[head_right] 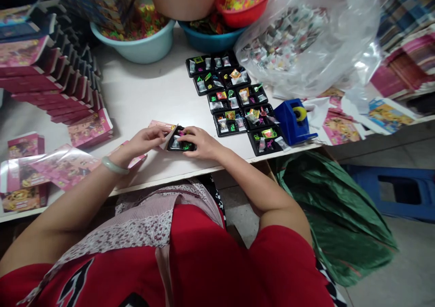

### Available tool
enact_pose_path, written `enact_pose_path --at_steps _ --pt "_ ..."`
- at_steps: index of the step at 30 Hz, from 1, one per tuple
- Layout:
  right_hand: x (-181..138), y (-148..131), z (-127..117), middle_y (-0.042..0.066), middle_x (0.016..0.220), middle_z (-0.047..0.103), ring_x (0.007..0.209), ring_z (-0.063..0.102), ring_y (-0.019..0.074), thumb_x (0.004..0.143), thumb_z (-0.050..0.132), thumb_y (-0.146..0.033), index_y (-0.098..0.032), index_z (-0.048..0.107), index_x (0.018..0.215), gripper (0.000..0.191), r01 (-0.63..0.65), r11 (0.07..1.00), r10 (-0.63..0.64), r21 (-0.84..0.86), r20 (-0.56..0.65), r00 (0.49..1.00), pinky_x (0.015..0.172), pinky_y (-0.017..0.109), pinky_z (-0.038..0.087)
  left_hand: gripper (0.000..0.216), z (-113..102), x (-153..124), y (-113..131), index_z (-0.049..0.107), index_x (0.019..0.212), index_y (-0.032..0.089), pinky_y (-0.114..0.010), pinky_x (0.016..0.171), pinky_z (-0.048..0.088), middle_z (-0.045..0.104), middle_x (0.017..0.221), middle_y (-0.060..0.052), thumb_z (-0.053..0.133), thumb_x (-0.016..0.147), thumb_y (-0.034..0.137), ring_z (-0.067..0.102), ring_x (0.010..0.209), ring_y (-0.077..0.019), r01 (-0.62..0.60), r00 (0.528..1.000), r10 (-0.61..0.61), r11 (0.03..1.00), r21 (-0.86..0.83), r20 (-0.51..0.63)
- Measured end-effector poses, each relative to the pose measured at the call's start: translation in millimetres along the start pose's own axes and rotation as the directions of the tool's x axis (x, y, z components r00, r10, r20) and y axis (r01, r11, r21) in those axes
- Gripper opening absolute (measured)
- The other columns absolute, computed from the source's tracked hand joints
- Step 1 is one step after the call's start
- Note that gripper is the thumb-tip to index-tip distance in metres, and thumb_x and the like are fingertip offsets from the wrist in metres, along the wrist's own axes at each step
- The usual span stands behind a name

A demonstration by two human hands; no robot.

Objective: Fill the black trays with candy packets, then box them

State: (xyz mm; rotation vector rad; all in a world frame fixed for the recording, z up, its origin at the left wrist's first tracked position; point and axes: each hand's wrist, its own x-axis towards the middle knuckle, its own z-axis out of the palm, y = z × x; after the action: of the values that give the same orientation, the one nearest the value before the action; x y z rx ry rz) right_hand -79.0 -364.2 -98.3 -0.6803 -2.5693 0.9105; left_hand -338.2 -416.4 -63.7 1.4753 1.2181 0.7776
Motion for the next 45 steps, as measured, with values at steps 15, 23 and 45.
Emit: enact_pose_path --at_steps 15,23,45 --pt "12 -11 40 0.013 0.138 0.057 0.130 0.052 0.0308 0.086 0.074 -0.025 -0.025 0.072 0.128 0.042 -0.148 0.986 0.138 -0.082 -0.116 0.984 0.113 0.053 0.044 0.029 20 4 -29 0.057 0.065 0.017 -0.032 0.078 0.054 0.077 0.114 -0.012 0.072 0.076 0.040 0.067 0.088 -0.0197 -0.004 0.990 -0.003 0.999 -0.050 -0.138" --pt "5 -13 38 0.017 0.148 0.051 0.144 0.040 0.0382 0.086 0.078 -0.039 -0.020 0.066 0.128 0.047 -0.115 0.978 0.098 -0.173 -0.103 0.990 0.120 0.064 0.033 0.021 31 1 -30 0.057 0.070 0.017 -0.036 0.085 0.055 0.075 0.113 -0.012 0.066 0.083 0.032 0.066 0.090 -0.0191 0.001 0.985 0.001 1.000 0.010 -0.174" --pt "-14 -17 55 0.010 0.117 0.076 0.111 0.070 0.0258 0.093 0.058 -0.038 -0.021 0.074 0.117 0.033 -0.314 0.774 0.503 0.551 -0.233 0.832 0.103 0.045 0.057 0.017 76 -6 -14 0.054 0.079 0.021 -0.043 0.101 0.054 0.071 0.122 -0.013 0.056 0.096 0.018 0.067 0.112 -0.0221 -0.224 0.930 0.267 0.956 0.188 -0.251"
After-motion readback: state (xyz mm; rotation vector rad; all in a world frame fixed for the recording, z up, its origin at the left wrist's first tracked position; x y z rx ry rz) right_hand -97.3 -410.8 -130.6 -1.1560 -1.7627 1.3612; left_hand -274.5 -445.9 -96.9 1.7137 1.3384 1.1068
